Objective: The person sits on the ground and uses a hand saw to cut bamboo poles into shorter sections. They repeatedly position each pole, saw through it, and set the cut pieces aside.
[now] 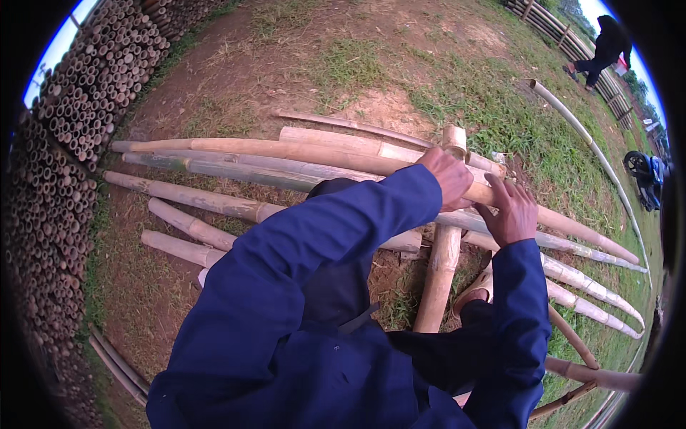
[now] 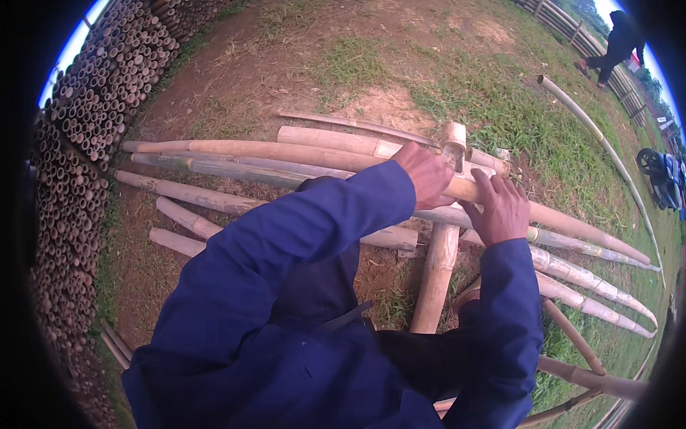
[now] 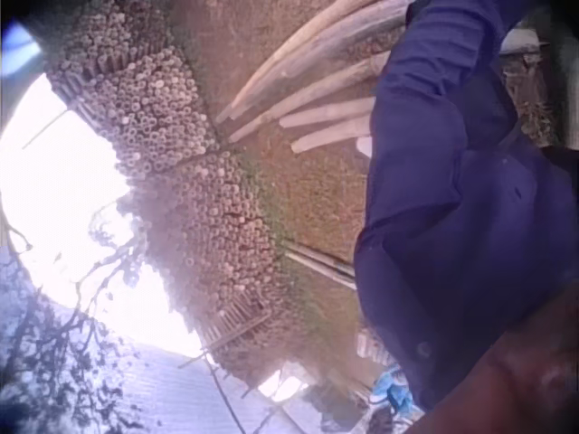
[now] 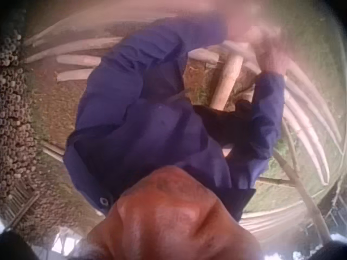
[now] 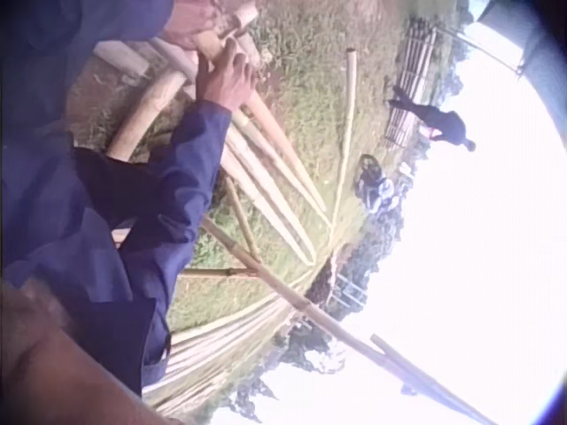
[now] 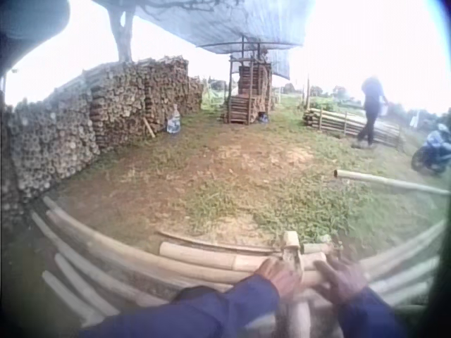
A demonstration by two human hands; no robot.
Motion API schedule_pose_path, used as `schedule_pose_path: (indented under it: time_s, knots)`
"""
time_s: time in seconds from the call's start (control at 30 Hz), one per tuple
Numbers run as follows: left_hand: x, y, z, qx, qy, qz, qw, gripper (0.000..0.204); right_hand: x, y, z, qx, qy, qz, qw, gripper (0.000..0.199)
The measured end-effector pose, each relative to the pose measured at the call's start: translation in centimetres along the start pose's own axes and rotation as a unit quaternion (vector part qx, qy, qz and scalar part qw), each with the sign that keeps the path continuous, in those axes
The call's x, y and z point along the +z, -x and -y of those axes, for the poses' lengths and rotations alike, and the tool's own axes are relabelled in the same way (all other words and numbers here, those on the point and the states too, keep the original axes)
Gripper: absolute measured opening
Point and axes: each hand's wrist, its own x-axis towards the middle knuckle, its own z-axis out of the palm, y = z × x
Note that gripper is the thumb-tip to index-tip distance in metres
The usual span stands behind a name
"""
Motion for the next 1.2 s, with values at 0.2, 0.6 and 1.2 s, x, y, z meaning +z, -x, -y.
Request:
schedule_pose_path:
  time_s: [0.2,0.6,1.2]
  knots:
    - [-0.8,7.3,3.7,-0.031,0.06,-0.219,0.973,0.072,3.4,1.8,-4.5,0.041,0.001,0.002,0.999,0.01]
    - [5.0,21.4,17.1,-0.162,-0.019,-0.111,0.98,0.065,6.1,6.8,-8.9,0.118,-0.036,0.076,0.989,0.016]
    - [2.0,42.0,30.6,-0.443,-0.108,0.191,0.869,0.076,10.4,-1.0,2.6,-0.072,-0.219,0.125,0.965,0.043]
